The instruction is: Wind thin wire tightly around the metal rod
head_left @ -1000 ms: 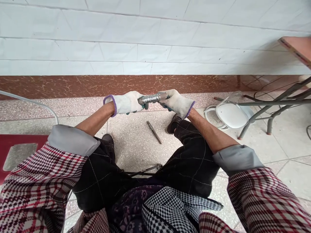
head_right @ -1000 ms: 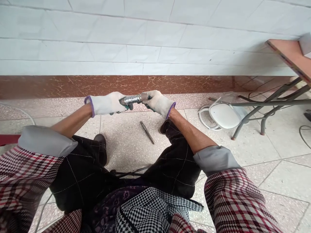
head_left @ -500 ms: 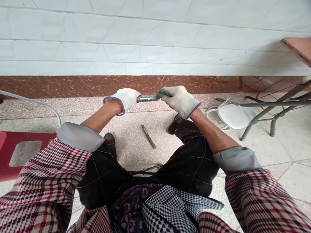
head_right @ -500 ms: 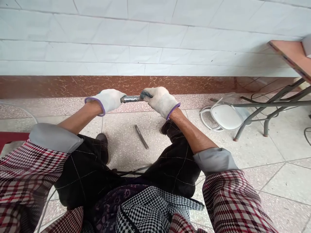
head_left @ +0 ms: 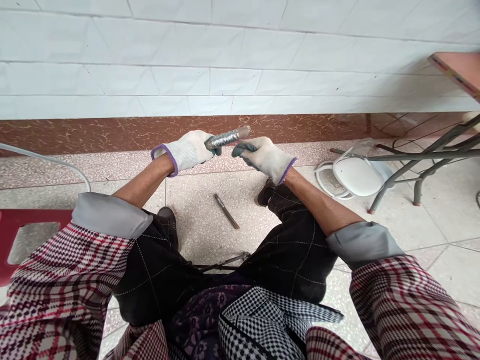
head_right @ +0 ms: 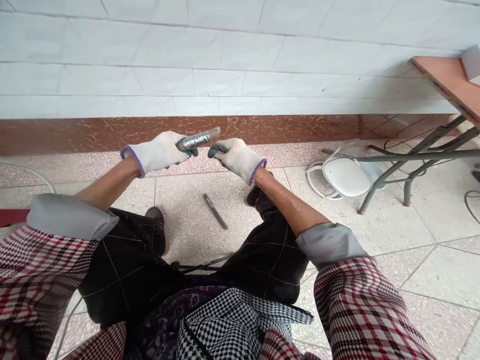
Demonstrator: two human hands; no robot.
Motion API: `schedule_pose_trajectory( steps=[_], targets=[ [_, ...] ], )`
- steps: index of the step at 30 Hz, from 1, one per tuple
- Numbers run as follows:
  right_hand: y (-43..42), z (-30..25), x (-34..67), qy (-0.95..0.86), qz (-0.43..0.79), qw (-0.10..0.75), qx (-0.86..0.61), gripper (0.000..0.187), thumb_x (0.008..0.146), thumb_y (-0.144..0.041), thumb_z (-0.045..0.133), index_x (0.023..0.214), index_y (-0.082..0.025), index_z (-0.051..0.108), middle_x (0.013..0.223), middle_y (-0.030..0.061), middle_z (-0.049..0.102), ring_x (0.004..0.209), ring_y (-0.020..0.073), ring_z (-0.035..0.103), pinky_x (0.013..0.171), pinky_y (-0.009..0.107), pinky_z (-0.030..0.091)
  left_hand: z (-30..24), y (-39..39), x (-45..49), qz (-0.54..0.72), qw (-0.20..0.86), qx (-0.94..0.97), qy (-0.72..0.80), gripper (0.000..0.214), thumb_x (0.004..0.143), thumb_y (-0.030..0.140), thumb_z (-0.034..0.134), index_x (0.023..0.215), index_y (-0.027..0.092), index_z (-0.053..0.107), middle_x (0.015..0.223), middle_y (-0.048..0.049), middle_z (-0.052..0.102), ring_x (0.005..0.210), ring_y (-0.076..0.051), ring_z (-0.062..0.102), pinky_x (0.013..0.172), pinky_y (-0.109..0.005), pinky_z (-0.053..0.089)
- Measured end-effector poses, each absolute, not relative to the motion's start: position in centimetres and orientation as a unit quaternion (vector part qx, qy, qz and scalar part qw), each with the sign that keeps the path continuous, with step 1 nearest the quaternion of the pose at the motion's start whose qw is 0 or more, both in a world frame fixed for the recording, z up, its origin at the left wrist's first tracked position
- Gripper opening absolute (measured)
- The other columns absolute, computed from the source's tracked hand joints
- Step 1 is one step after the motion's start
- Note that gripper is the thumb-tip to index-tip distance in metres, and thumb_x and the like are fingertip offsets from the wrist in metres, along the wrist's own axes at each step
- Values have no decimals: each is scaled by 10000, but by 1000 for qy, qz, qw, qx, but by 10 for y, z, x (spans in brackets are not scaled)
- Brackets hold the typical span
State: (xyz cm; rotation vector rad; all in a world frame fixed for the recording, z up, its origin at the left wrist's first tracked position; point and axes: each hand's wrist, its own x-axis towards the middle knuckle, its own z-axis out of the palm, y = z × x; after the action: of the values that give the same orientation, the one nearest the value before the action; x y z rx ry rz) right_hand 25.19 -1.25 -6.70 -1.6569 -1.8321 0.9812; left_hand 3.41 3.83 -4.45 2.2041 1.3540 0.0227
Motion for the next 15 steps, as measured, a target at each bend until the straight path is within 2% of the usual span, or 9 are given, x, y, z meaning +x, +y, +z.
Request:
schedule_pose_trajectory(
  steps=[3,7,11,15],
  targets=[
    [-16,-69,245,-727,297,187,-590,216,946,-253,603,896,-153,788,665,-4,562,599,122,443,605,310,369,-49,44,32,-24,194,821,535,333,910,315,592,1170,247,788,844,-63,717,800,-225,659,719,-326,474],
    [-19,-58,249,-754,246,157,-588,269,982,-318,582,999,-171,808,718,14,621,631,140,485,624,320,381,-53,46,32,-96,108,824,547,379,949,263,506,1230,250,760,951,-105,736,886,-263,685,793,-376,503],
    [-18,-43,255,-764,197,138,-599,307,999,-323,561,1084,-173,816,806,43,683,692,161,558,658,327,404,-57,44,34,-135,101,831,531,375,943,239,519,1215,236,777,933,-119,736,920,-280,704,836,-394,518],
    [-9,-42,259,-776,154,90,-605,274,983,-299,581,1055,-208,829,878,49,730,793,195,639,725,336,432,-64,45,37,-154,142,839,503,287,905,237,596,1109,214,797,881,-111,738,949,-303,719,845,-392,513]
  ],
)
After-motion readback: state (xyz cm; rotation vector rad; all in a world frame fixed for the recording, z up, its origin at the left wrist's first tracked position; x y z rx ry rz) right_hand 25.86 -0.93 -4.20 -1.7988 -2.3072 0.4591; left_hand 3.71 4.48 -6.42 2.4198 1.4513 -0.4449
